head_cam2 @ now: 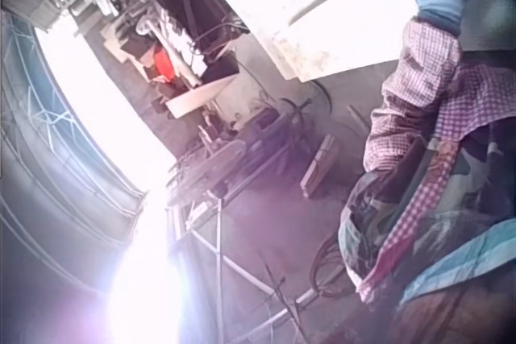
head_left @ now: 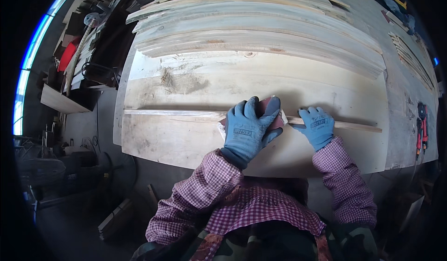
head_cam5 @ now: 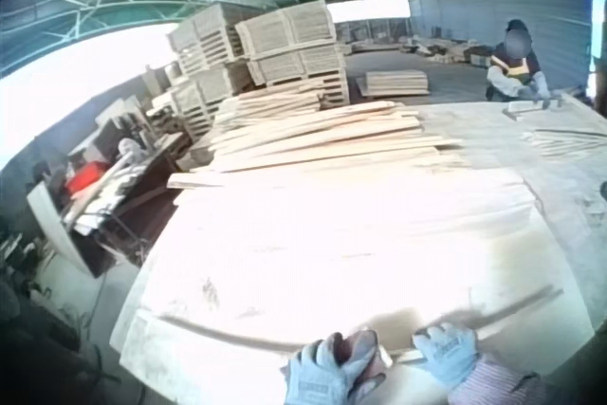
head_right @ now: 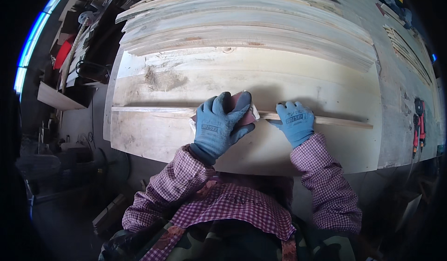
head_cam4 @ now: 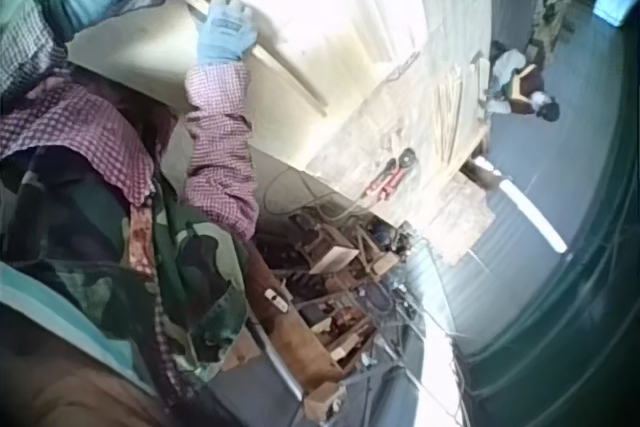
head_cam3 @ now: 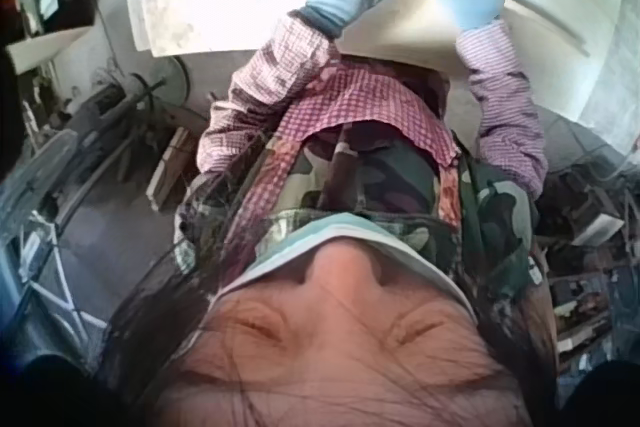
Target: The person sands a long wooden plank on a workbench using a sanding block. They repeatedly rub the block along the plank's length and edges, occasionally lifting and repositioning the plank to access different areas.
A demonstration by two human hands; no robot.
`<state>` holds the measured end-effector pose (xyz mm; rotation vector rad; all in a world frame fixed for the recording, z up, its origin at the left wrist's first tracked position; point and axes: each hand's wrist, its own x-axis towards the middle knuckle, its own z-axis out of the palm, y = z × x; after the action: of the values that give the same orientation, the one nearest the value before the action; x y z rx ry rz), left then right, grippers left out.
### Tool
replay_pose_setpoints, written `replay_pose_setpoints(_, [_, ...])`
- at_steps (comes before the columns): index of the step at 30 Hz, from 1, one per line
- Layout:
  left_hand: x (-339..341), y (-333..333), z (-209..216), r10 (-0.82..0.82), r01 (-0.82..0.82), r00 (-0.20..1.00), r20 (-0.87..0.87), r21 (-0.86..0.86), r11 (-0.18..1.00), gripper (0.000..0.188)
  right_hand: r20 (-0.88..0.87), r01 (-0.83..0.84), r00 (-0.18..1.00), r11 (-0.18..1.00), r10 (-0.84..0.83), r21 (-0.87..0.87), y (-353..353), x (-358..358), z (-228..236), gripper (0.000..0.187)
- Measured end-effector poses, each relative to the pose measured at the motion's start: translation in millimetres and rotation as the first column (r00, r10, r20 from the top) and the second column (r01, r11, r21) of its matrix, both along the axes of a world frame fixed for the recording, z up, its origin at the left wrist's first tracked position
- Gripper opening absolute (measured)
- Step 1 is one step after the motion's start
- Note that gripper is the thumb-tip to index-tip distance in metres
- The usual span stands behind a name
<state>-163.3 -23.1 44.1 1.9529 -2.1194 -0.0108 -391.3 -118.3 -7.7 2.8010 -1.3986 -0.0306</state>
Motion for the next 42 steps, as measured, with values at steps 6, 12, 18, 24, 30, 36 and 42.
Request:
replay_pose_setpoints(6, [117.3,34.3,2.4,0.263,-0.257,0.962,0.074,-0.080,0.963,0.070,0.056,-0.063,0.997,0.982,0.053,0.176,-39.9,-61.2,22.2,0.045])
replay_pose_setpoints(12, [207.9,57.7,3.8,0.482,-0.466,0.865,0.141,-0.129,0.875,0.066,0.117,-0.065,0.991,0.995,0.057,0.070,-42.3,-92.3,-6.3,0.046])
replay_pose_setpoints(18, [39.0,-3.5,7.0,0.239,-0.238,0.969,0.067,-0.019,0.971,0.076,0.119,-0.087,0.989,0.996,0.091,-0.037,-37.6,-89.4,-4.9,0.041])
replay_pose_setpoints(24, [-12.1,-54.6,30.6,-0.070,0.103,0.992,-0.100,0.372,0.923,0.060,0.095,-0.100,0.988,0.971,0.122,-0.216,-25.9,-95.5,-10.9,0.035])
replay_pose_setpoints(30, [150.6,-30.0,55.2,0.036,-0.058,0.998,0.046,0.683,0.729,0.064,0.113,-0.078,0.988,0.970,0.106,-0.230,-18.3,-87.1,-10.5,0.036])
replay_pose_setpoints(36, [165.1,-31.4,54.8,-0.001,0.042,0.998,-0.063,0.663,0.748,0.054,0.121,-0.062,0.988,0.972,0.091,-0.225,-20.1,-88.8,-14.0,0.037])
replay_pose_setpoints(42, [15.8,-75.4,44.2,-0.230,0.376,0.922,-0.312,0.577,0.725,0.045,0.101,-0.052,0.992,0.972,0.077,-0.228,-17.9,-86.5,-9.3,0.036])
